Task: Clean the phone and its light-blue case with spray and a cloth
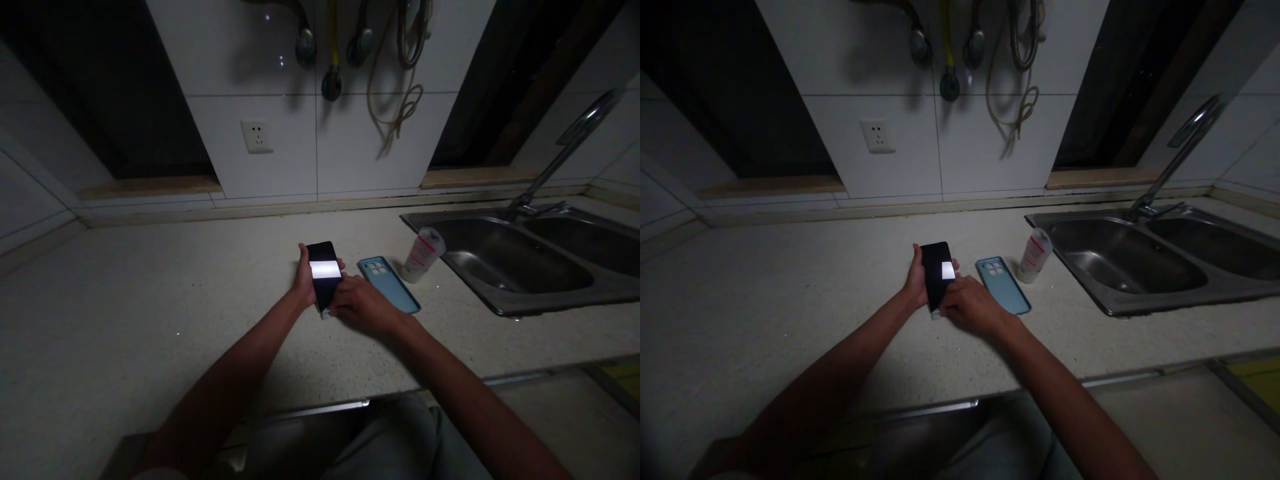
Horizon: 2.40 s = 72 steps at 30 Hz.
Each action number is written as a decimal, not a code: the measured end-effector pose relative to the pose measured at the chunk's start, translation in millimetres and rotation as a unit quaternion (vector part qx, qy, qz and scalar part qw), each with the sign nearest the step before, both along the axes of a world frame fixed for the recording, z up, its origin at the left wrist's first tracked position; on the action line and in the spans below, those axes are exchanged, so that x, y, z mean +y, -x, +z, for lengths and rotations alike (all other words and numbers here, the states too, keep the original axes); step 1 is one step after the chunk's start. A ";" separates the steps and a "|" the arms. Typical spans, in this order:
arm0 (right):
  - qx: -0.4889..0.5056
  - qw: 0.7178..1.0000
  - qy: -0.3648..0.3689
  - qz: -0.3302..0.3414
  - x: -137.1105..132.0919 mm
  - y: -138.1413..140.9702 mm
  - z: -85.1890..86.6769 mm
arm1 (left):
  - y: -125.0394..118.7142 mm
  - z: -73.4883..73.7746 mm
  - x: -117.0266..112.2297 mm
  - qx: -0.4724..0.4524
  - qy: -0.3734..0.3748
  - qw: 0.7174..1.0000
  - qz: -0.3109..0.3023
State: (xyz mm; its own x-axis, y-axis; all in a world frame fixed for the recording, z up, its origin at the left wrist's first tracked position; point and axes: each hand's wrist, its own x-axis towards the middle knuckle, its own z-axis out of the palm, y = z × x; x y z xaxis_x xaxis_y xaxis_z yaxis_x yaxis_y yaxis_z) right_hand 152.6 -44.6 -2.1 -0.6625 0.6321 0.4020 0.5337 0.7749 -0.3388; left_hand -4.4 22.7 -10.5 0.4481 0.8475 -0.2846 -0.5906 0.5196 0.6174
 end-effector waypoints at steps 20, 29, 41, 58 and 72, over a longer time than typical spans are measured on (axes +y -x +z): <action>-0.033 0.991 -0.030 -0.128 -1.8 1.5 -1.0 | 0.1 -6.4 5.8 -0.011 -0.017 1.000 -0.011; -0.012 0.983 0.016 -0.182 -2.5 0.4 4.2 | 0.4 -7.2 7.5 -0.018 -0.012 1.000 -0.017; 0.000 0.976 0.032 -0.216 -0.7 -2.4 2.1 | 0.5 -4.6 6.0 -0.014 -0.008 1.000 -0.019; 0.026 0.989 -0.073 -0.123 5.8 16.6 -8.2 | -4.3 3.0 -1.0 0.031 -0.016 0.999 0.012; 0.251 0.936 0.027 -0.246 22.0 4.4 -7.8 | -4.5 6.7 -2.4 -0.022 0.019 0.999 0.013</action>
